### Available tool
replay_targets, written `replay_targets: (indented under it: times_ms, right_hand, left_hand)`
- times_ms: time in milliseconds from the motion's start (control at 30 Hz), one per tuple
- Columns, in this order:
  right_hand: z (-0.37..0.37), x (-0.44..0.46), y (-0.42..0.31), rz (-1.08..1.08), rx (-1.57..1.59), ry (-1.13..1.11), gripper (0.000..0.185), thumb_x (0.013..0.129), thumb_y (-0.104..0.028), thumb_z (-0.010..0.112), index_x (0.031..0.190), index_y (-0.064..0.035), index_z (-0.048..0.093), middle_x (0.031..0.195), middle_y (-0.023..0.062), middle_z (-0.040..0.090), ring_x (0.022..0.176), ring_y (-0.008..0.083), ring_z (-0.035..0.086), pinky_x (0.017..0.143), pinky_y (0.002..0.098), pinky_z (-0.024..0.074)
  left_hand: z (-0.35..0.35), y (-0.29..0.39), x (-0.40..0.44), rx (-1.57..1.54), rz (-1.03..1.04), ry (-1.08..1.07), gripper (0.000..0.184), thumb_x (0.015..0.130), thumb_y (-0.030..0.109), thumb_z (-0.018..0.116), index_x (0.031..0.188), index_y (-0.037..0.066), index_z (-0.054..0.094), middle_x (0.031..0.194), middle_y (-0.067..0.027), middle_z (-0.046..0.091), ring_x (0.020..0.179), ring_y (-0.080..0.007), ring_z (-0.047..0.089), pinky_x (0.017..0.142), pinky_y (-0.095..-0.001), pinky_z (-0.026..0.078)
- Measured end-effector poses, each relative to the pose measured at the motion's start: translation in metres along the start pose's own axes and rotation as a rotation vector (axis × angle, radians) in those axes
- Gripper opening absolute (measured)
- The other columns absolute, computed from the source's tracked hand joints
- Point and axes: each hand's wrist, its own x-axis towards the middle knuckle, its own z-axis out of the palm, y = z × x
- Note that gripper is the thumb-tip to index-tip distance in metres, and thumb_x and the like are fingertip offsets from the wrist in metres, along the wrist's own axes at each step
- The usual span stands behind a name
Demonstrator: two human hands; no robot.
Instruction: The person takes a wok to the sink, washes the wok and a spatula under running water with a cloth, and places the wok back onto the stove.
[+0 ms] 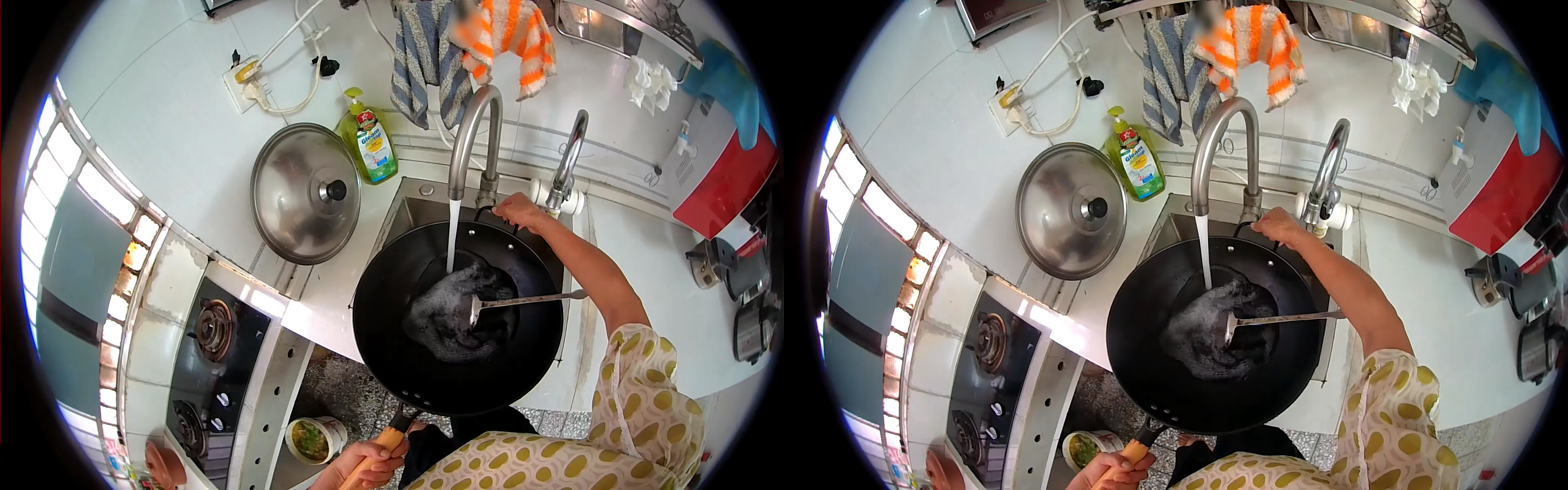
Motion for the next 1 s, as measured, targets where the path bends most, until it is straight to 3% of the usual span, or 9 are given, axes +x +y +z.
replay_targets:
  times_ms: [433,1000]
  right_hand:
    - [0.000,-0.001,0.000,0.006,0.025,-0.010,0.030,0.073,-0.031,0.065,0.075,-0.0015,0.060,0.063,0.0037,0.052,0.054,0.0135,0.048,0.043,0.0277,0.0371]
    - [0.000,0.002,0.001,-0.010,0.009,-0.012,0.028,0.074,-0.028,0.063,0.077,-0.0003,0.061,0.064,0.0029,0.053,0.053,0.0117,0.045,0.042,0.0266,0.0343]
  left_hand:
    - [0.001,-0.008,-0.003,0.070,0.079,0.194,0.014,0.080,0.010,0.050,0.086,0.003,0.040,0.056,-0.0034,0.043,0.036,-0.0108,0.041,0.034,-0.0229,0.038]
    - [0.004,-0.013,0.006,0.037,0.015,0.100,0.014,0.080,0.011,0.050,0.088,0.003,0.041,0.054,-0.0024,0.042,0.036,-0.0107,0.041,0.035,-0.0229,0.037]
